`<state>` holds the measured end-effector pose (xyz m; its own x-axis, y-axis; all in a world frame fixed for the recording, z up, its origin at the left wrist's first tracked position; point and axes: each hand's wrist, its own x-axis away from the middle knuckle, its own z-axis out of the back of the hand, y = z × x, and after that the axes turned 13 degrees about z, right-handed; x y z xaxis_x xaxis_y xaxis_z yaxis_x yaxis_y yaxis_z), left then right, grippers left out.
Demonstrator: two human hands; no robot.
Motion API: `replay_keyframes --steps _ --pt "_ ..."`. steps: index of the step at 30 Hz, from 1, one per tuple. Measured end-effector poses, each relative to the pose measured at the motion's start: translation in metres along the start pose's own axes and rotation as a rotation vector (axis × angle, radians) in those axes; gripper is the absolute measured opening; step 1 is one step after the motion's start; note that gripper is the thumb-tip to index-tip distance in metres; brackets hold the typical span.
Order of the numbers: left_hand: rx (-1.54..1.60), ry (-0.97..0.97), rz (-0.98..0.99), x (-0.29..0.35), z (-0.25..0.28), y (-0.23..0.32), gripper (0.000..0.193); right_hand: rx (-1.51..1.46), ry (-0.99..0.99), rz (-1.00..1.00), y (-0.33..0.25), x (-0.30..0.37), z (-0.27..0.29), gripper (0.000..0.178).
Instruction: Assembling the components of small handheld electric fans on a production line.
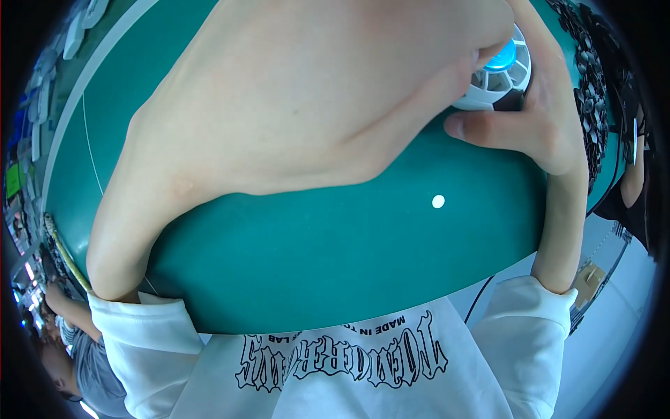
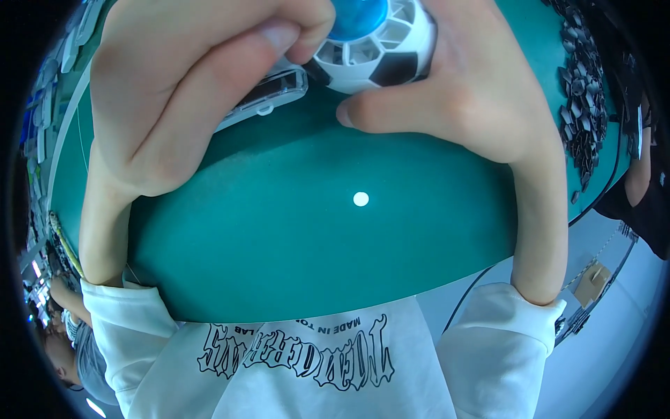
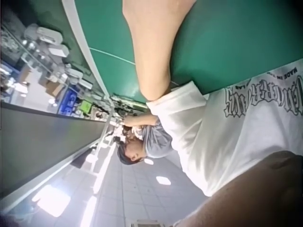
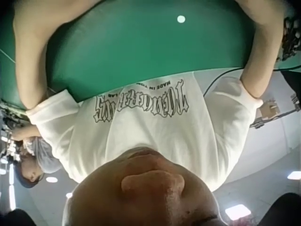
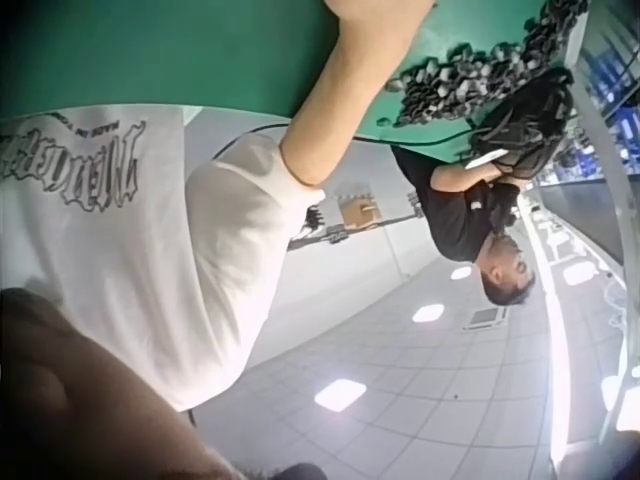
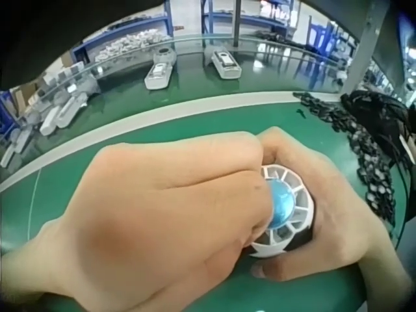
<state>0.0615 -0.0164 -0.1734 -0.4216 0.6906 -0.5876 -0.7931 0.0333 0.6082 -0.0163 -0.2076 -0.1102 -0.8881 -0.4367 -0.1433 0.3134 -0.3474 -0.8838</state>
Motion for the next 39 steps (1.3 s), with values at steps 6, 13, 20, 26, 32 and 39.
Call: replay_keyframes --steps 6,13,20,26,32,39 --pt "0.010 0.009 -0.019 -0.001 -0.005 0.003 0.039 0.075 -0.030 0.044 -0.007 0.000 0.002 0.078" --pt "0.034 0.020 -0.017 0.002 -0.015 0.003 0.039 -0.014 0.027 0.012 -0.001 0.009 -0.001 0.082" --pt "0.053 0.051 -0.007 0.016 -0.015 -0.005 0.039 -0.128 0.031 0.008 0.002 -0.004 -0.010 0.084" --pt "0.039 0.058 -0.010 0.023 -0.006 -0.011 0.040 -0.093 0.032 0.051 0.003 -0.007 -0.021 0.083" --pt "0.031 0.051 -0.052 0.010 -0.002 -0.011 0.040 0.142 -0.036 0.058 -0.006 -0.002 -0.015 0.082" --pt "0.029 0.047 -0.053 0.007 -0.009 -0.014 0.041 0.044 -0.021 0.077 0.005 0.004 -0.010 0.081"
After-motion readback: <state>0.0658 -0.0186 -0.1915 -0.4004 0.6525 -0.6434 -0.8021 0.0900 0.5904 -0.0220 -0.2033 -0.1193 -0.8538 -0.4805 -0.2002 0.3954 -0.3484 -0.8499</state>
